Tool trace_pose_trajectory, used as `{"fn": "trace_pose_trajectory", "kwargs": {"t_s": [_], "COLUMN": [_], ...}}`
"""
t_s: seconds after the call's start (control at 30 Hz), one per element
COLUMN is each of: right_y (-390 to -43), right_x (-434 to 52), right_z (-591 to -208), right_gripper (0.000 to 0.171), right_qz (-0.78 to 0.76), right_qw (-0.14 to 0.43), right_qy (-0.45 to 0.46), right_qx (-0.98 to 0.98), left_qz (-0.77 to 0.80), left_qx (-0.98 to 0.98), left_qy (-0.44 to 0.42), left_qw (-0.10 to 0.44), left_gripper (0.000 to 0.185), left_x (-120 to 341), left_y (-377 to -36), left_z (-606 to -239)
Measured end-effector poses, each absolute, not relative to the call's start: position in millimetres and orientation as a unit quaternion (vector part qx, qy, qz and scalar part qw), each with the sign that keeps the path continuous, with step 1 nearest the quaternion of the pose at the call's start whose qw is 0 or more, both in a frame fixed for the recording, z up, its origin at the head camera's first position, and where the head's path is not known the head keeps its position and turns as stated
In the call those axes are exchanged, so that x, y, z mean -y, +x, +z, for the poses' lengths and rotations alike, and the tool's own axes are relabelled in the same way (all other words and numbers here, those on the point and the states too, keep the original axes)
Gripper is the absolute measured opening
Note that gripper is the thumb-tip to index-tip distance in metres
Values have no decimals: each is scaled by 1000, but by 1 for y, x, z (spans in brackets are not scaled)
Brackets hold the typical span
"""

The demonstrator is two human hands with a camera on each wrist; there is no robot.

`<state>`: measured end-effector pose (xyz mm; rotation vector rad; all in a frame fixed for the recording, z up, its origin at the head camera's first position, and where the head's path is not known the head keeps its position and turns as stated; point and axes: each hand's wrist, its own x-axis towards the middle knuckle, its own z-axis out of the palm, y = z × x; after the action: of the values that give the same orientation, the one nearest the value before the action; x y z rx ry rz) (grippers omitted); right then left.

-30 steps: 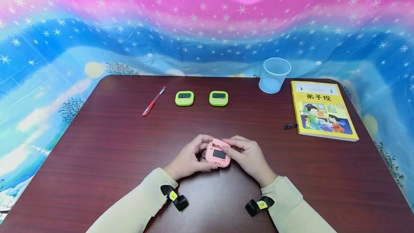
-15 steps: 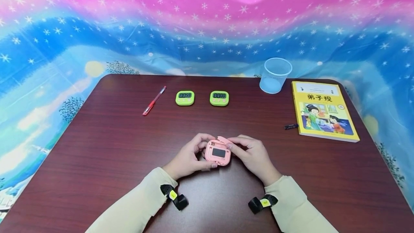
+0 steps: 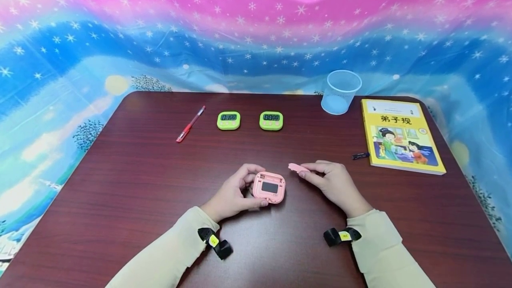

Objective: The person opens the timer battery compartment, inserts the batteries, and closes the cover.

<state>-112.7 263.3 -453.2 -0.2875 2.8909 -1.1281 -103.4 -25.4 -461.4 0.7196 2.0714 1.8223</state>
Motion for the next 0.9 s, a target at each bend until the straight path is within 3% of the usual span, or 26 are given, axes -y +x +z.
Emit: {"fn": "trace_pose_trajectory", "kwargs": {"t_s": [0.17,0.5,0.9], "right_y": [-117,-120,-119], "right_x": [-268,-269,-262], "right_z": [-454,-447,-446], "right_gripper": [18,11,16], "right_qz": [-335,-343,-349], "right_qw": [19,51,55], "right_qy": [-112,-116,-66], "right_qx": [-935,-931,-933], "left_qz": [626,621,612], "left_qx": [-725,-729,-737], "left_qy": [247,246,245], "left_qw": [146,148,150], "left_gripper": [68,68,68], "left_x": [25,25,25], "left_y": [-103,-103,-104], "left_z": [-461,-460,-461]}}
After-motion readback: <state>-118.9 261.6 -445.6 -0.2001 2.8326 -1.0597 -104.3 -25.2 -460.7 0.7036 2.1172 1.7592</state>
